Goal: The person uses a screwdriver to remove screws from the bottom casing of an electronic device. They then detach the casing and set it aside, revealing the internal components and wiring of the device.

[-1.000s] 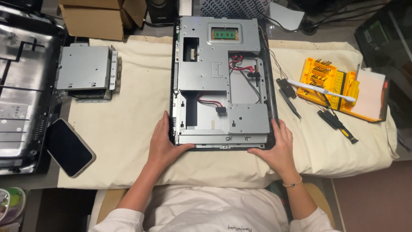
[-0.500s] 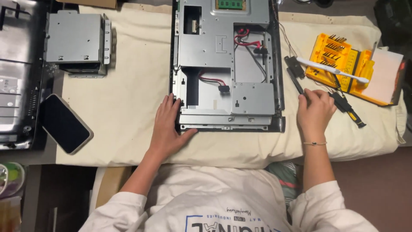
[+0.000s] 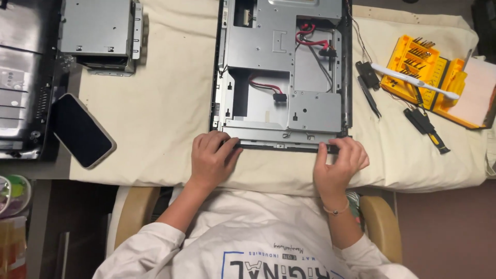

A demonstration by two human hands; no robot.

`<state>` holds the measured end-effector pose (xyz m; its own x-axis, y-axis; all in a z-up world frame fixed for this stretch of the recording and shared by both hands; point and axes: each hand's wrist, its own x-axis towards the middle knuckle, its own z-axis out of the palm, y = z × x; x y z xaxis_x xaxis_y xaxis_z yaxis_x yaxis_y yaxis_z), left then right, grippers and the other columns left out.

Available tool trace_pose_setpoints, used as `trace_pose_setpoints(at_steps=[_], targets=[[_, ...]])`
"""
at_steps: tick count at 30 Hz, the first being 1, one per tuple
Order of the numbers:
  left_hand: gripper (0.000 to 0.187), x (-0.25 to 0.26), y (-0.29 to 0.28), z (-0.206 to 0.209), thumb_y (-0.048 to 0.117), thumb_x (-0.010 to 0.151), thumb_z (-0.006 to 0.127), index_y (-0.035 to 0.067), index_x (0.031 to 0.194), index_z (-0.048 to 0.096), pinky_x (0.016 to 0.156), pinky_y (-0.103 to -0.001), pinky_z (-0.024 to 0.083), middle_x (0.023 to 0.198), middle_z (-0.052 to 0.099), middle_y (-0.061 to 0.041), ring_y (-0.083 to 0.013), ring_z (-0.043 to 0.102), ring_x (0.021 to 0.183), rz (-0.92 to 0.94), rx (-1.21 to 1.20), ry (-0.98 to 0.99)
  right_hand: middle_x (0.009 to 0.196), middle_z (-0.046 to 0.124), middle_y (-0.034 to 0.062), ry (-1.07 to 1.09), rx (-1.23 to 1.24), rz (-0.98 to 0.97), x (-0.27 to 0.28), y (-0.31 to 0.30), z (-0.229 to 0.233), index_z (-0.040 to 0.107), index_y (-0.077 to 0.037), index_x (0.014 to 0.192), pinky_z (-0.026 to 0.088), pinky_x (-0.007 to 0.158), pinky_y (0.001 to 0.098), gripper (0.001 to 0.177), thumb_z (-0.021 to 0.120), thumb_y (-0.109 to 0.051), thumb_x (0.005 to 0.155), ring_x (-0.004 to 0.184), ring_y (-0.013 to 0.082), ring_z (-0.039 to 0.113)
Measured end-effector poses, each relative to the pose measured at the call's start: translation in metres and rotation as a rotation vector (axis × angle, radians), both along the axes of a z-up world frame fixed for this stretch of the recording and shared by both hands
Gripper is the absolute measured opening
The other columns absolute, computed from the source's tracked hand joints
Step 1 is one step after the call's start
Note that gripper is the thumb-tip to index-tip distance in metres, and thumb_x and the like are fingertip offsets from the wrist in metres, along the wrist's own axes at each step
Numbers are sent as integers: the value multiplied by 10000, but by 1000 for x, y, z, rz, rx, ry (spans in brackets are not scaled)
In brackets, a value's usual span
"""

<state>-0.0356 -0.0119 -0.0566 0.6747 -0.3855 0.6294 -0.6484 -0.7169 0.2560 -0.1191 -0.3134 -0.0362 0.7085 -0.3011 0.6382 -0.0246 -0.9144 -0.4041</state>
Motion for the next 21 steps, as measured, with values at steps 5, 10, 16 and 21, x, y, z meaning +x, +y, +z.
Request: trace_pose_setpoints(at_steps=[5, 10, 16, 21], targets=[[230, -1, -1, 0, 300, 829, 826, 278, 1050, 765, 849, -365, 518, 937, 641, 63, -162, 647, 947, 5, 66, -90, 1100, 612, 3, 128, -51, 11, -23, 4, -19, 714, -162, 1081, 233, 1064, 471, 141, 770, -188, 954, 1144, 226, 573], [85, -16, -49, 23, 195, 880, 766, 207, 963, 754, 776, -376, 519, 863, 651, -6, -207, 662, 855, -201, 1, -74, 1210, 639, 64, 112, 35, -29, -33, -11, -25, 687, -100, 1213, 197, 1130, 512, 256, 756, -147, 971, 1206, 263, 577], [80, -19, -128, 8, 163, 971, 648, 148, 1009, 717, 762, -369, 519, 872, 657, -45, -223, 665, 850, -352, 4, -84, 1166, 646, 46, 121, -29, 11, -32, -13, -23, 734, -128, 1153, 165, 1164, 561, 213, 794, -175, 954, 1222, 266, 583], [115, -23, -173, 0, 140, 961, 647, 90, 1040, 715, 702, -377, 492, 849, 645, -83, -245, 629, 781, -370, 41, -108, 1131, 651, 18, 106, 9, 22, -30, -27, -19, 743, -162, 1152, 149, 1161, 563, 177, 758, -167, 975, 1215, 237, 591]])
